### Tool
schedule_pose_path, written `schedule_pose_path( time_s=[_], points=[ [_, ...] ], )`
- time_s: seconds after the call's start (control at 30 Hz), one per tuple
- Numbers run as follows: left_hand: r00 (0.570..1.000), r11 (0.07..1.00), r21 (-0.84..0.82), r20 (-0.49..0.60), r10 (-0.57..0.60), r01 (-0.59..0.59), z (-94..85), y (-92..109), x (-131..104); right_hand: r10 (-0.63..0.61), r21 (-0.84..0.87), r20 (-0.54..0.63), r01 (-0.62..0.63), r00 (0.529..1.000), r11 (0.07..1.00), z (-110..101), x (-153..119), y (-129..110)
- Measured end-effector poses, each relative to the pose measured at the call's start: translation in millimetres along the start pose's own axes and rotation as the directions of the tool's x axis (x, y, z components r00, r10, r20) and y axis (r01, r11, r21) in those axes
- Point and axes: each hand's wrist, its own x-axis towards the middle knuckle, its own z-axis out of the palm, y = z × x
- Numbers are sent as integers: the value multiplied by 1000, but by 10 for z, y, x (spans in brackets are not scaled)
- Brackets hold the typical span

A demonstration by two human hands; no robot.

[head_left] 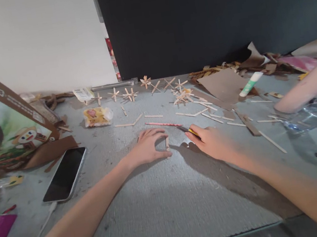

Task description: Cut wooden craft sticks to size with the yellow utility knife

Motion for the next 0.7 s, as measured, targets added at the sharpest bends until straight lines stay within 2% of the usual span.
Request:
schedule_pose_path(
  time_s=[0.13, 0.23, 0.27, 0.33, 0.4, 0.43, 0.6, 0.7],
  points=[
    [997, 991, -125, -63, -53, 45, -23, 38, -28, 8, 65, -16, -7, 1000, 998, -71, -10, 48],
    [995, 961, -270, -51, -80, 64, -14, 128, -74, 25, 278, -30, -16, 999, 960, -54, -13, 74],
    [997, 943, -324, -8, -76, 69, -3, 165, -87, 34, 400, -2, -30, 999, 916, -32, -14, 73],
    [996, 913, -398, 18, -90, 90, 32, 242, -106, 40, 653, 99, -95, 994, 751, 19, -19, 49],
    [994, 901, -428, -42, -101, 73, 79, 321, -120, 33, 806, 168, -156, 985, 571, 59, -32, -3],
    [991, 897, -439, -92, -101, 51, 103, 363, -128, 42, 841, 164, -162, 986, 516, 70, -45, -37],
    [940, 872, -486, -321, -115, -59, 172, 623, -193, 128, 911, 18, -69, 992, 407, 68, -133, -212],
    [907, 870, -485, -400, -130, -89, 151, 790, -255, 163, 978, -5, -29, 987, 205, 91, -154, -257]
  ],
)
